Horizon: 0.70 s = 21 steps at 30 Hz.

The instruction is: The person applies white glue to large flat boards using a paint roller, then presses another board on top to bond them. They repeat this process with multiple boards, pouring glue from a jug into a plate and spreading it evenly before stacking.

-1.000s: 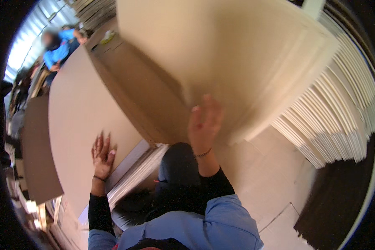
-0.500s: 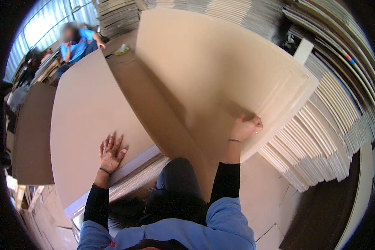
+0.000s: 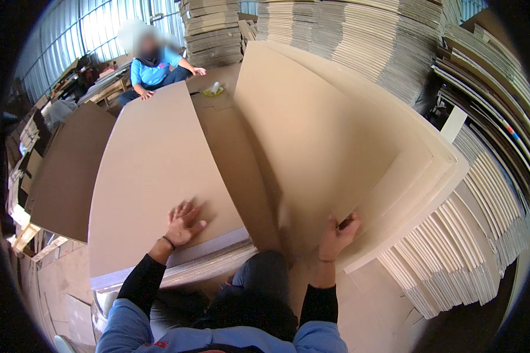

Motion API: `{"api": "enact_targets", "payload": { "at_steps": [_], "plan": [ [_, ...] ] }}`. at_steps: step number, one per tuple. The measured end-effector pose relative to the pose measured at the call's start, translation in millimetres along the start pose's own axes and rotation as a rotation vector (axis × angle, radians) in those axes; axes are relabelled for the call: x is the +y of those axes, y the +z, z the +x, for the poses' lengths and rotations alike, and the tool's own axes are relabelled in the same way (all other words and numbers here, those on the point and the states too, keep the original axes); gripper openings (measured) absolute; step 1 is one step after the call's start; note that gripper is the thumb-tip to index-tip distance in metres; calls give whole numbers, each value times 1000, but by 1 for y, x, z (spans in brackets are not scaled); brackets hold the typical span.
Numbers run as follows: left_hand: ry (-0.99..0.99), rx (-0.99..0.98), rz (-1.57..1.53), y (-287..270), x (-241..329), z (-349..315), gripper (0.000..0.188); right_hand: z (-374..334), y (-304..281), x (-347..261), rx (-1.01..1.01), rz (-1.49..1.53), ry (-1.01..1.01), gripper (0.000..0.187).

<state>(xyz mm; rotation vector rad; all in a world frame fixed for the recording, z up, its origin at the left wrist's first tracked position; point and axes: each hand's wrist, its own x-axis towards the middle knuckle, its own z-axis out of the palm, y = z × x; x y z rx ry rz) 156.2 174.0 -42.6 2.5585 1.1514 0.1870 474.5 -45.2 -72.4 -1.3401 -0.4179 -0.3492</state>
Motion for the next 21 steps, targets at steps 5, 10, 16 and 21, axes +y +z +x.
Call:
{"api": "enact_targets", "payload": {
  "at_steps": [5,10,16,21],
  "plan": [
    [587,-6,-482,-5,110,19,100,-35,8,-26,-178,-50,-35,16],
    [626,222,-442,-5,221,27,121,-48,35,-46,-287,432,-93,18],
    [280,309,-632,-35,220,23,104,-47,26,-52,-701,426,210,29],
    [290,390,-850,-90,190,17,76,-50,15,25,-1155,-466,726,48]
  ]
}}
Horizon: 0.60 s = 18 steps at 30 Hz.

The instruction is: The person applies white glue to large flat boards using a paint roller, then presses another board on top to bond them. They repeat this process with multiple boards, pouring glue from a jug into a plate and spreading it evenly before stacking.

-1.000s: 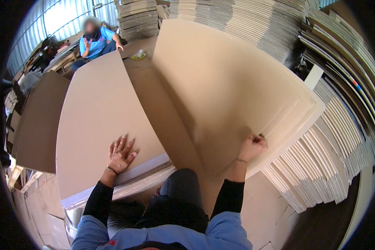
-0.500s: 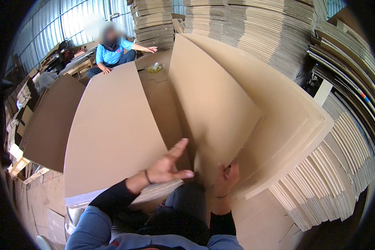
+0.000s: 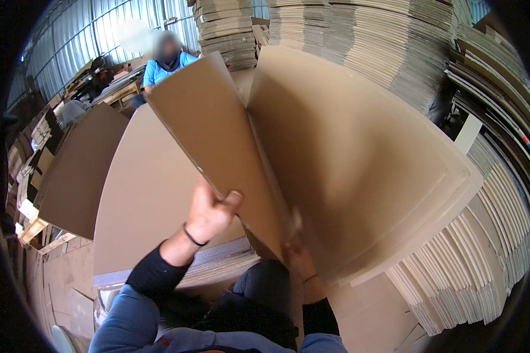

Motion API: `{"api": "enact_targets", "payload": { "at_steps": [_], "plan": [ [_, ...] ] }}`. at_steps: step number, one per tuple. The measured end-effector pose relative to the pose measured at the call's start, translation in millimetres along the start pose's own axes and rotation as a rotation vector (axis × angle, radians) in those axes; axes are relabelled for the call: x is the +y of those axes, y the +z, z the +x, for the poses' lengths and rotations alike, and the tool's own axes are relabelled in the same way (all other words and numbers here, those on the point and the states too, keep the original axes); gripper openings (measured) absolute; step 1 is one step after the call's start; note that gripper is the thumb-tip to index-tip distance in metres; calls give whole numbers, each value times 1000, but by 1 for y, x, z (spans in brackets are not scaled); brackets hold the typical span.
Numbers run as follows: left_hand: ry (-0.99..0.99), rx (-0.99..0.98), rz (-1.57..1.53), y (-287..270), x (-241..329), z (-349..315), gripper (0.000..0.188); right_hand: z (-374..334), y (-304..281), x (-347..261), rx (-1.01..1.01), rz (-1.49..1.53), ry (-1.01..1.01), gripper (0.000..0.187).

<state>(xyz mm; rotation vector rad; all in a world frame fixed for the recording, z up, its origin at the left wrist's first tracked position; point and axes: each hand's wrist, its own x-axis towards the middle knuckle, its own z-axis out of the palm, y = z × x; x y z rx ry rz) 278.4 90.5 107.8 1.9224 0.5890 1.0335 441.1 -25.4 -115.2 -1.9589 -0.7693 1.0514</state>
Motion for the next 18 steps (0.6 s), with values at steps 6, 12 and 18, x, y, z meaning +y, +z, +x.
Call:
{"api": "enact_targets", "payload": {
  "at_steps": [6,12,18],
  "plan": [
    [54,106,-33,-26,38,1,38,49,24,71,250,274,-158,46],
    [215,360,-189,-110,51,-32,11,54,-28,19,297,389,-244,31],
    [125,862,-541,-191,-1,-130,27,5,1,-69,360,609,-461,38]
  ]
}}
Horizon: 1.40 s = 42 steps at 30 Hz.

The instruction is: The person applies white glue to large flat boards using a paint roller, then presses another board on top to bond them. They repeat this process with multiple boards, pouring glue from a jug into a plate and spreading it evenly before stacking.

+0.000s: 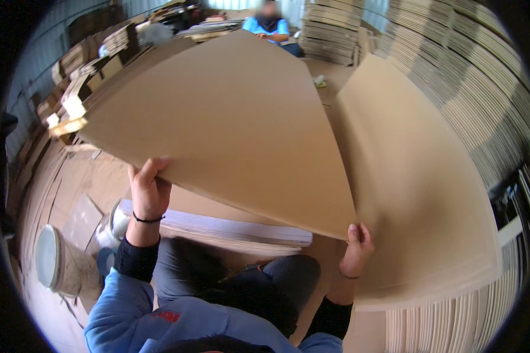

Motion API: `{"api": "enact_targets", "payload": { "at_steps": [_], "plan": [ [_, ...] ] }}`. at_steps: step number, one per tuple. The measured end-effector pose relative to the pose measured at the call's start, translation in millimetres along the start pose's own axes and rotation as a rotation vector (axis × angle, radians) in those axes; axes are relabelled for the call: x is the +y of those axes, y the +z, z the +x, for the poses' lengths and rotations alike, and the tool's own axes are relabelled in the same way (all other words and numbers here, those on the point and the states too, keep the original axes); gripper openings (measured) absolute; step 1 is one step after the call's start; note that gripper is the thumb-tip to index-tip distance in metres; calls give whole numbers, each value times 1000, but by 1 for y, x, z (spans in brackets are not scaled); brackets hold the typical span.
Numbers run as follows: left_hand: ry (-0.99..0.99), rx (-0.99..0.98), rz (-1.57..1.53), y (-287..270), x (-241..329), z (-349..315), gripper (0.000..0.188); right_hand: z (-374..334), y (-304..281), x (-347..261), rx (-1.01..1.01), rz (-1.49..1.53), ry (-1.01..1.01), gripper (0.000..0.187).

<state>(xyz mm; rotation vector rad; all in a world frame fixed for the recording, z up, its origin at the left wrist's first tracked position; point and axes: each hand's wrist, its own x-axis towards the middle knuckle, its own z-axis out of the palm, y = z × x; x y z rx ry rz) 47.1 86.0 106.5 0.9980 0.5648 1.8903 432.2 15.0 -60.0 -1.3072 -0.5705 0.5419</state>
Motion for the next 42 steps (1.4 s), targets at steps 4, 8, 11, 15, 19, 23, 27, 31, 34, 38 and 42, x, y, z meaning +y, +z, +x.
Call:
{"api": "enact_targets", "payload": {
  "at_steps": [4,8,11,15,19,23,27,31,34,38,42],
  "plan": [
    [-177,273,20,-93,-5,-27,19,-31,37,3,-64,-44,-91,40],
    [-480,479,101,-167,-15,-63,19,-47,47,20,-116,-199,-189,41],
    [-791,342,413,-220,-2,-86,25,-56,47,30,-200,-347,-157,39],
    [-327,566,792,-283,5,-103,22,-58,46,32,-321,-557,-214,36],
    [-20,490,1038,-328,7,-93,57,-62,50,18,-325,-536,-31,36],
    [49,301,1183,-345,-3,-75,56,-70,57,0,-298,-546,34,37],
    [112,378,1162,-348,-13,-56,48,-67,68,-6,-238,-627,39,38],
    [170,317,1215,-351,-20,-38,45,-54,79,3,-273,-594,-46,40],
    [134,327,1202,-353,-22,-35,45,-50,80,7,-249,-598,-47,40],
    [98,339,1184,-354,-23,-37,44,-53,79,8,-295,-653,-60,37],
    [98,337,1177,-353,-22,-36,43,-53,80,11,-356,-705,-111,37]
  ]
}}
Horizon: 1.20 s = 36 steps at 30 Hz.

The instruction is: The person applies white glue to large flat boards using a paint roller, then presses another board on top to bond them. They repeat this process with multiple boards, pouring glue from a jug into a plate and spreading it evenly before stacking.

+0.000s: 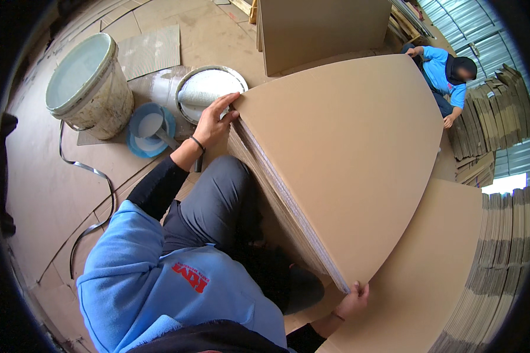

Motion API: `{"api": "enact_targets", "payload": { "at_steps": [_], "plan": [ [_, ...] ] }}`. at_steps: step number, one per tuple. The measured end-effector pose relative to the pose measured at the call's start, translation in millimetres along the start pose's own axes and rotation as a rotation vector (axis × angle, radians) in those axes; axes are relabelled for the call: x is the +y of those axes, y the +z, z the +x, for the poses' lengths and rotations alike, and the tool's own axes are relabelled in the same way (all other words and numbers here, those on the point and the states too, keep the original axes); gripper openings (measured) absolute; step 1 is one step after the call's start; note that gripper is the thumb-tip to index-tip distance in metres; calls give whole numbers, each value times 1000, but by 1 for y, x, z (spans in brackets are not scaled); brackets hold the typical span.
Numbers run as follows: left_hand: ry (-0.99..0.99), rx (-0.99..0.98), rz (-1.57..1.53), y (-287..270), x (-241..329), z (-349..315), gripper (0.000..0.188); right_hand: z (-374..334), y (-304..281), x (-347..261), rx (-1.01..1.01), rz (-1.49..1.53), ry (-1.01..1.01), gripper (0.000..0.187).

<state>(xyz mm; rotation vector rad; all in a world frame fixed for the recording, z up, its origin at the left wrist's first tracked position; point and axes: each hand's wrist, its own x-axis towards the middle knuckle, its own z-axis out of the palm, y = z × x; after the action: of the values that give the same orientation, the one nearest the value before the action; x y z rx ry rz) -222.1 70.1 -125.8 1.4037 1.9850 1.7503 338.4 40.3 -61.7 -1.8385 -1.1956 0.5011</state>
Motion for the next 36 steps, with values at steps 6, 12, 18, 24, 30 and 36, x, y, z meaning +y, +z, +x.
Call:
{"api": "enact_targets", "payload": {
  "at_steps": [6,12,18,24,30,36],
  "plan": [
    [10,2,14,-1,3,0,43,1,-1,8,9,-75,-36,38],
    [-81,16,-339,-19,-27,-23,51,21,-12,26,85,-122,-23,46],
    [-1112,382,-429,-75,-125,-172,31,71,-49,42,460,-289,-307,36],
    [-1350,784,-469,-145,-225,-236,62,94,-61,-2,619,-245,-499,42],
    [-1212,911,-880,-169,-256,-209,49,75,-38,-87,544,-340,-434,50],
    [-1090,703,-912,-178,-262,-211,41,61,-20,-134,410,-297,-559,46]
  ]
}}
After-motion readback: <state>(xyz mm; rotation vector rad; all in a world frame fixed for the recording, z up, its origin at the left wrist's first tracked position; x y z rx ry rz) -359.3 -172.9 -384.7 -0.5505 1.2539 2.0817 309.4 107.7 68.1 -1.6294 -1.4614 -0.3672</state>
